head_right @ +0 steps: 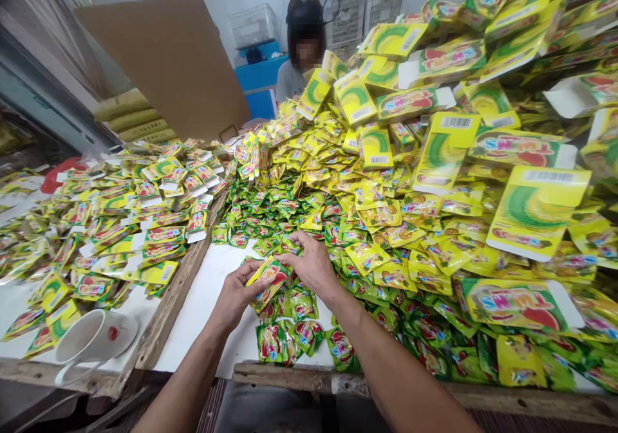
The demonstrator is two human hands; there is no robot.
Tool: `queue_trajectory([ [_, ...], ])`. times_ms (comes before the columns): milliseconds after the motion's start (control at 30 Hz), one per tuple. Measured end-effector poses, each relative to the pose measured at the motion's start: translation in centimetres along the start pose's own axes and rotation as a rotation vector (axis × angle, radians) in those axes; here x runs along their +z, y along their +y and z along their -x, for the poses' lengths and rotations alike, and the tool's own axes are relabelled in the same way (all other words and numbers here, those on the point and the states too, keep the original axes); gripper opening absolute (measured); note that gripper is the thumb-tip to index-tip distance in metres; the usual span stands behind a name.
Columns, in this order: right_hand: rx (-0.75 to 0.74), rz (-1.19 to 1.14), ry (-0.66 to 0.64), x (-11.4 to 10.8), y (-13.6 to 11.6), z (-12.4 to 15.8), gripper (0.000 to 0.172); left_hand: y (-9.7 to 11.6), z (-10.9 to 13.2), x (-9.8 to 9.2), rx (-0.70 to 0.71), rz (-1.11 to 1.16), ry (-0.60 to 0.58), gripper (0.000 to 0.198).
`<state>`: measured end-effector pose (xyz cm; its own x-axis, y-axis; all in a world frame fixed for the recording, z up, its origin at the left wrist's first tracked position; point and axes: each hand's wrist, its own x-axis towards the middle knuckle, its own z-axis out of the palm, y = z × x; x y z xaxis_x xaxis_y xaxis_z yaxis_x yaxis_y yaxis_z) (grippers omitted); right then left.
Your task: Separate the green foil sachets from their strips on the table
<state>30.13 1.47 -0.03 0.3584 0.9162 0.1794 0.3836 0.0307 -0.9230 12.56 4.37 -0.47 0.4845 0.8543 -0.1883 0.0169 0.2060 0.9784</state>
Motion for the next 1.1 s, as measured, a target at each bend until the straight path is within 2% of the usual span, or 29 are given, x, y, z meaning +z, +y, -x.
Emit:
queue_trajectory([
  [200,-0.186,0.110,0.073,0.4,-0.6,0.5,0.018,-0.1,-0.3,0.4,-0.029,0.231,0.071,0.032],
  [400,-0.158,0.130,0.125,0.8,-0.8,1.1,0.015,0.3,-0.1,0.2,-0.031,0.257,0.070,0.030],
  [467,-0.180,0.150,0.076,0.7,-1.0,1.1,0.012,0.4,-0.1,-0.1,-0.025,0.245,0.076,0.030],
  [700,-0.174,0.062,-0.272,0.6,-1.8,1.6,0.023,0.7,-0.1,-0.5,-0.034,0.196,0.012,0.028],
  [800,-0.192,0.038,-0.288,0.9,-1.8,1.9,0.020,0.4,-0.1,-0.1,-0.102,0.217,0.006,0.030],
  [867,-0.202,0.055,-0.197,0.9,-1.8,1.8,0.019,0.7,-0.6,-0.5,-0.155,0.190,0.017,0.033],
  [900,-0.222,0.097,-0.114,0.8,-1.8,1.6,0.019,1.2,-1.1,-1.1,-0.164,0.155,0.046,0.036],
  [967,-0.287,0.264,0.087,0.3,-1.7,0.9,0.020,3.1,-2.5,-3.4,-0.104,0.078,0.201,0.042],
  [1033,-0.349,0.499,0.225,-0.3,-1.4,-0.2,0.029,5.8,-4.0,-6.8,0.077,0.016,0.475,0.048],
  [1100,-0.363,0.726,0.233,-1.0,-0.9,-1.4,0.045,8.6,-5.1,-10.1,0.358,-0.135,0.791,0.057],
])
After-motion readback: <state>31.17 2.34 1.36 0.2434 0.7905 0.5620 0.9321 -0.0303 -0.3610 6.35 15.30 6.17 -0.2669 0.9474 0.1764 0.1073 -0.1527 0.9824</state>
